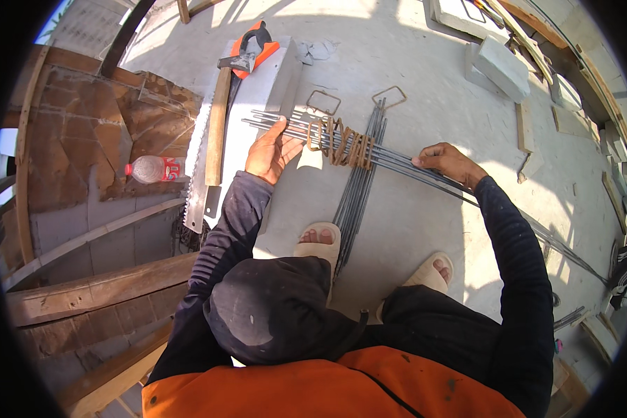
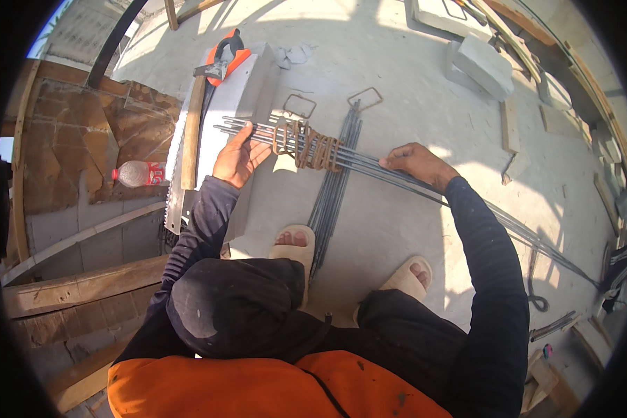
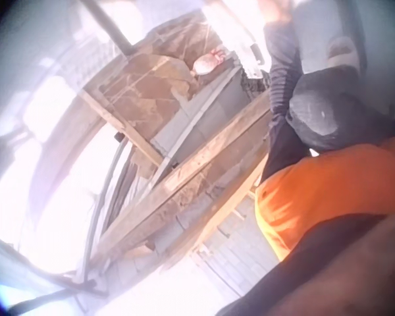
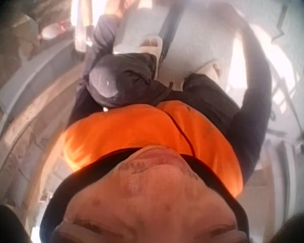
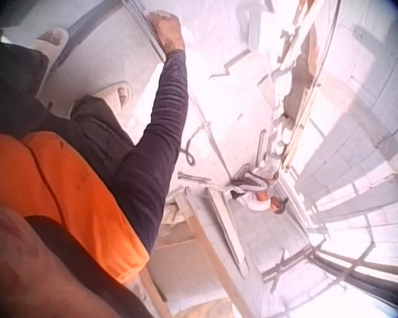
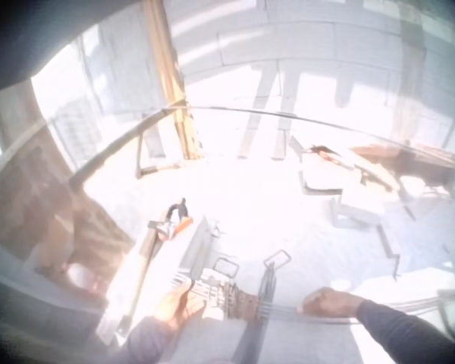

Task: The person assembles a rebar cage by placing multiple rebar rings over a bundle of straight rebar rods and then securing the rings to the rods with wire using pliers.

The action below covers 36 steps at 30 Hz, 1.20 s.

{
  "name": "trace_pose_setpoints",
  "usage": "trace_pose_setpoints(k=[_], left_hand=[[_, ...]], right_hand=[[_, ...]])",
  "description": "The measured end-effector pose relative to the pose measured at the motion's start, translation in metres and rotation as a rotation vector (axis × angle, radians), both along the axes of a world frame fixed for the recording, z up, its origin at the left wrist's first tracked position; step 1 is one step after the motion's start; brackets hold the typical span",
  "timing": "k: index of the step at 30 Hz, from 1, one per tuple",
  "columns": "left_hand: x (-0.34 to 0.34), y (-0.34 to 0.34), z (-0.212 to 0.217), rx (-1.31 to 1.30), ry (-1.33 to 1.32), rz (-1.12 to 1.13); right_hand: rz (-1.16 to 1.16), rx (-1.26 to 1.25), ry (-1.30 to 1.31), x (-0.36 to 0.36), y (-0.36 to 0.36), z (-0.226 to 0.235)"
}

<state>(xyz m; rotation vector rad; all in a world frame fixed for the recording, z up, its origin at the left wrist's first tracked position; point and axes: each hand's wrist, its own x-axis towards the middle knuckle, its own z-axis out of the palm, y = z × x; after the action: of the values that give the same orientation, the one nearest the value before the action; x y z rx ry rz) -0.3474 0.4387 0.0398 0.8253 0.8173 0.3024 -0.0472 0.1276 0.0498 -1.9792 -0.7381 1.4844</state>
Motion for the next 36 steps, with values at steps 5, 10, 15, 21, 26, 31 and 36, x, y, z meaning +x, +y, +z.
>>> trace_pose_setpoints(k=[5,10,15,21,26,31,36], left_hand=[[0.003,-0.006,0.017,0.020,0.052,0.057],[-0.002,-0.004,0.047,0.077,-0.045,-0.024],[-0.008,-0.017,0.050,0.072,-0.082,0.025],[-0.005,-0.004,-0.007,-0.049,-0.144,0.108],[0.012,0.007,-0.020,-0.022,-0.085,0.063],[0.020,0.003,-0.012,-0.037,-0.122,0.051],[0.011,-0.005,-0.011,-0.028,0.002,-0.019]], right_hand=[[-0.015,0.002,-0.054,-0.003,0.001,0.006],[0.121,-0.047,0.152,0.006,0.001,-0.003],[0.155,0.003,-0.031,0.026,0.003,0.026],[0.138,0.146,-0.444,0.000,-0.008,0.054],[0.054,0.157,-0.493,-0.015,-0.007,0.043],[-0.010,0.139,-0.410,0.001,-0.003,-0.003],[-0.087,0.171,-0.459,-0.003,-0.004,0.009]])
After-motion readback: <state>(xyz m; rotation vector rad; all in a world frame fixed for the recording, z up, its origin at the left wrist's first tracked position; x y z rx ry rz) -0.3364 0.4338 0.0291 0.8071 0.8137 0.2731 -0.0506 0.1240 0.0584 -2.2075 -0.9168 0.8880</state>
